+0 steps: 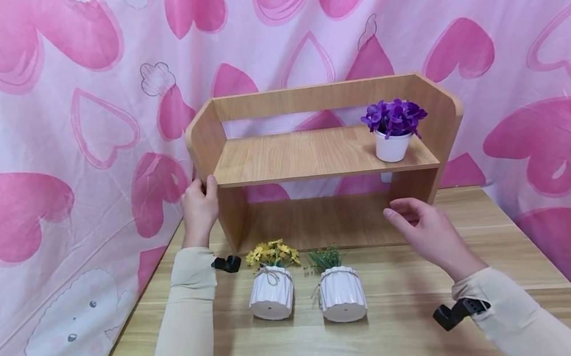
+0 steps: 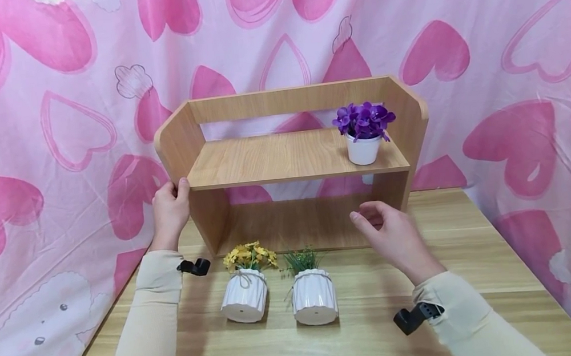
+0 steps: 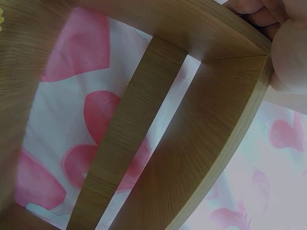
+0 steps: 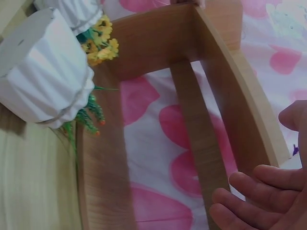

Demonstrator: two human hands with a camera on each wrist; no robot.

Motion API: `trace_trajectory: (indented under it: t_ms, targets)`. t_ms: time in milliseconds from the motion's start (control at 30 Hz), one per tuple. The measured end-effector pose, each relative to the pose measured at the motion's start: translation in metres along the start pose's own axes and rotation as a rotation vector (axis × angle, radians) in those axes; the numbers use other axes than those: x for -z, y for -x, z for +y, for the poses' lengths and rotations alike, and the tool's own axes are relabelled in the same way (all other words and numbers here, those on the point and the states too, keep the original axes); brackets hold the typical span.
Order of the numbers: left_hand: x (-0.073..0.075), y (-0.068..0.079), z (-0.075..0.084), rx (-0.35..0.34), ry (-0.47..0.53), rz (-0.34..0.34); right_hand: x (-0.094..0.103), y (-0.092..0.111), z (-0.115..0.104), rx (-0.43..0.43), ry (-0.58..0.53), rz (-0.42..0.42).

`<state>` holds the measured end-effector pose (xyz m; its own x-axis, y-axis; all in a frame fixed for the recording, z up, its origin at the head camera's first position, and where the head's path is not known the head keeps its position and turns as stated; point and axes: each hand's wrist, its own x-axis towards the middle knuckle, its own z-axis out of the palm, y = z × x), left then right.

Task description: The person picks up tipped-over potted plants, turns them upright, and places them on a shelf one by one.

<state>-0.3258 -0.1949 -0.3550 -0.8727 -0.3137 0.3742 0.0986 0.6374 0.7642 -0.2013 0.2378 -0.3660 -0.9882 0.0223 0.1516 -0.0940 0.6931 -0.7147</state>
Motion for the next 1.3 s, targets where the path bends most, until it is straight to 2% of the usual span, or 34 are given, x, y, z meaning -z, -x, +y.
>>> trace_trajectory:
  t_ms: [633, 767, 1000, 1300]
  targets:
    - [-0.001, 0.0, 0.0, -0.015, 0.016, 0.019, -0.047, 0.013, 0.022, -0.076, -0.015, -0.136]
    - [-0.001, 0.0, -0.001, -0.017, 0.009, 0.019, -0.058, 0.016, 0.025, -0.06, -0.016, -0.139]
    - [0.0, 0.001, 0.0, -0.021, 0.002, 0.022, -0.073, 0.022, 0.029, -0.083, -0.03, -0.159]
    - [-0.001, 0.0, 0.0, -0.075, 0.004, 0.069, -0.092, 0.028, 0.04, -0.045, -0.021, -0.166]
